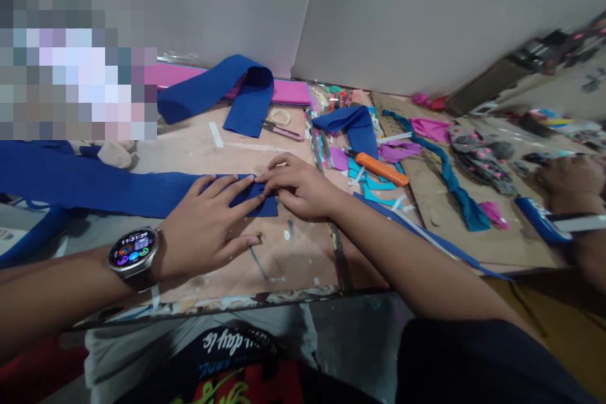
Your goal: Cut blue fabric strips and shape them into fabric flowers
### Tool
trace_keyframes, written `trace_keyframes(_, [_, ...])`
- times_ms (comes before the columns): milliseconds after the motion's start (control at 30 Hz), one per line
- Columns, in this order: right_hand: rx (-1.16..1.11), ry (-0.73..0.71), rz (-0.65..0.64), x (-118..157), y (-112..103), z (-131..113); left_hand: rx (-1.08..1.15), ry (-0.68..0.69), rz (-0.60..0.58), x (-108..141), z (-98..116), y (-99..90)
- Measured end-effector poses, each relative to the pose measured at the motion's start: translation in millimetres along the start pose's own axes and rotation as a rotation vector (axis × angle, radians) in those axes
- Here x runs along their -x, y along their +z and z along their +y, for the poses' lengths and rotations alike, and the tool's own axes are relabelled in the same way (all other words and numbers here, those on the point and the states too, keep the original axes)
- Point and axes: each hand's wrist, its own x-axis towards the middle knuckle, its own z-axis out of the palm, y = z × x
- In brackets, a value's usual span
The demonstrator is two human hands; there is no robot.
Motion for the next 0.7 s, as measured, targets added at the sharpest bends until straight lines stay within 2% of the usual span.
trace_keyframes(367, [0.005, -0.075, 0.028, -1.9, 0.2, 1.3, 0.002, 0.013, -0.009, -0.2, -0.1, -2.0])
trace_keyframes(700, [0.009, -0.075, 0.028, -0.2, 2.7, 2.1, 0.018, 0.009, 0.005, 0.7, -0.2, 0.3])
